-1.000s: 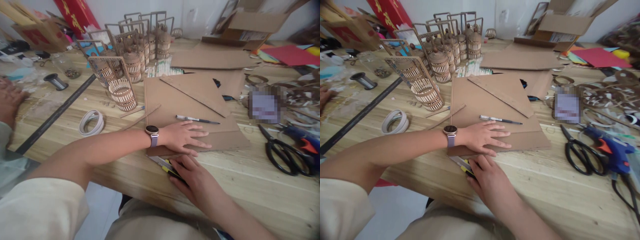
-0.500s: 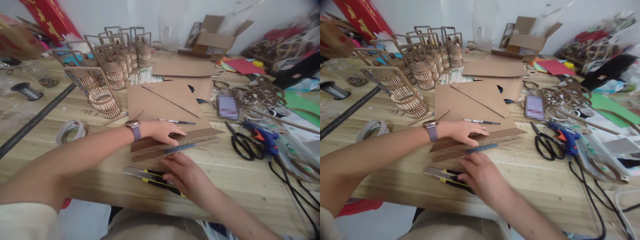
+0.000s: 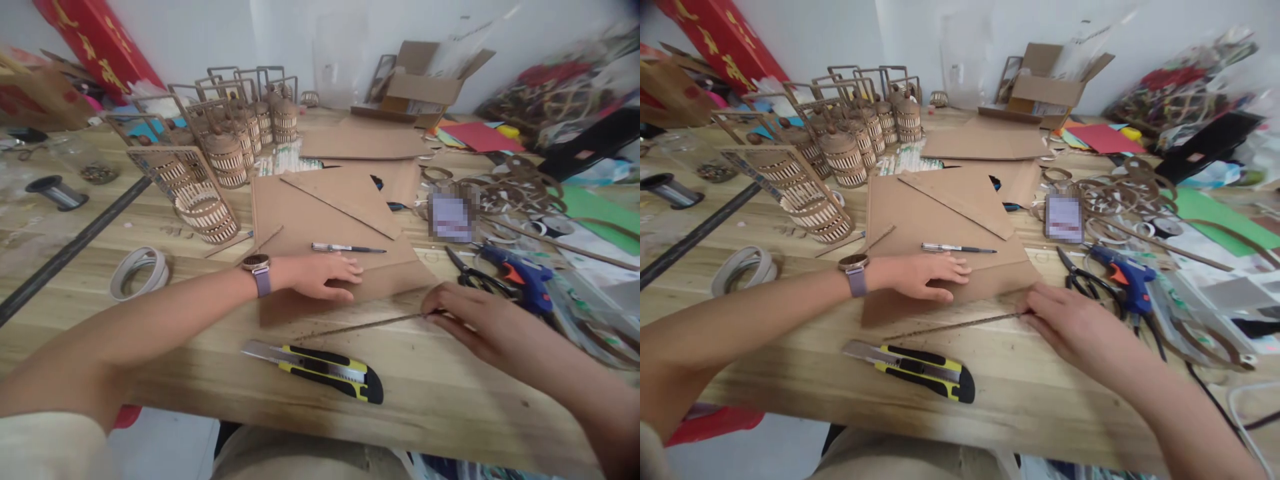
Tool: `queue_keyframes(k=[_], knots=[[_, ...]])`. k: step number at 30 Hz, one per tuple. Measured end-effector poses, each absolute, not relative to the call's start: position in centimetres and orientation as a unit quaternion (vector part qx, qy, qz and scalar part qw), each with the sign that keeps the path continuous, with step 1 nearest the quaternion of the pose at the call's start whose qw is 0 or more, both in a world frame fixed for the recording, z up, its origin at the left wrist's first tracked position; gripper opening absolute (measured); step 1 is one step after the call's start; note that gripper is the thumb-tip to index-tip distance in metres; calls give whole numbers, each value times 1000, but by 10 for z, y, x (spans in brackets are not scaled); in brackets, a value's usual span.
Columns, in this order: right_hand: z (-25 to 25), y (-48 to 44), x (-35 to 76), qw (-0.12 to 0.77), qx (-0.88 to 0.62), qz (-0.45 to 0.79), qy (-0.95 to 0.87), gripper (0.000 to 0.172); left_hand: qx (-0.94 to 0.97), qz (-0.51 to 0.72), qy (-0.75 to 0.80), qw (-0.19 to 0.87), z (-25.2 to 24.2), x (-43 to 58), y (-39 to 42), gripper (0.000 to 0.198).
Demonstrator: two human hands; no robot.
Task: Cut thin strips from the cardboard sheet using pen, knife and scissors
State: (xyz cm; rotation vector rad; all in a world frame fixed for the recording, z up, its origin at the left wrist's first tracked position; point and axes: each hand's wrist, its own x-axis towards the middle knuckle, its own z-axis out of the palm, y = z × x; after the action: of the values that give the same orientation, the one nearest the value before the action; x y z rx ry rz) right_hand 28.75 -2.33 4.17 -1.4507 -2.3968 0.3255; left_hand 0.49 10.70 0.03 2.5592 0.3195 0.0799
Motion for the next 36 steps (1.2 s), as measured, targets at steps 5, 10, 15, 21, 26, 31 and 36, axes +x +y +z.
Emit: queue_keyframes(k=[5,10,15,21,26,31,36], knots=[[72,-11,282,412,-596,283,-628,33,938,75,168,293,14,12,84,28],[55,20,228,559,-511,509,-410,45,758,158,328,541,43,19,42,32],[39,34,199,571,-451,575,-373,44,550,164,338,746,42,7,20,30],[27,29,190,547,-455,528,-464,41,481,280,349,754,34,-2,23,22],[18,11,182,532,-499,320,-605,16,470,370,317,736,33,3,23,17],[24,-5,175,498,-412,168,-745,12,449,408,287,741,30,1,20,23],[29,-7,174,475,-350,141,-795,18,430,419,312,737,29,-3,19,26]])
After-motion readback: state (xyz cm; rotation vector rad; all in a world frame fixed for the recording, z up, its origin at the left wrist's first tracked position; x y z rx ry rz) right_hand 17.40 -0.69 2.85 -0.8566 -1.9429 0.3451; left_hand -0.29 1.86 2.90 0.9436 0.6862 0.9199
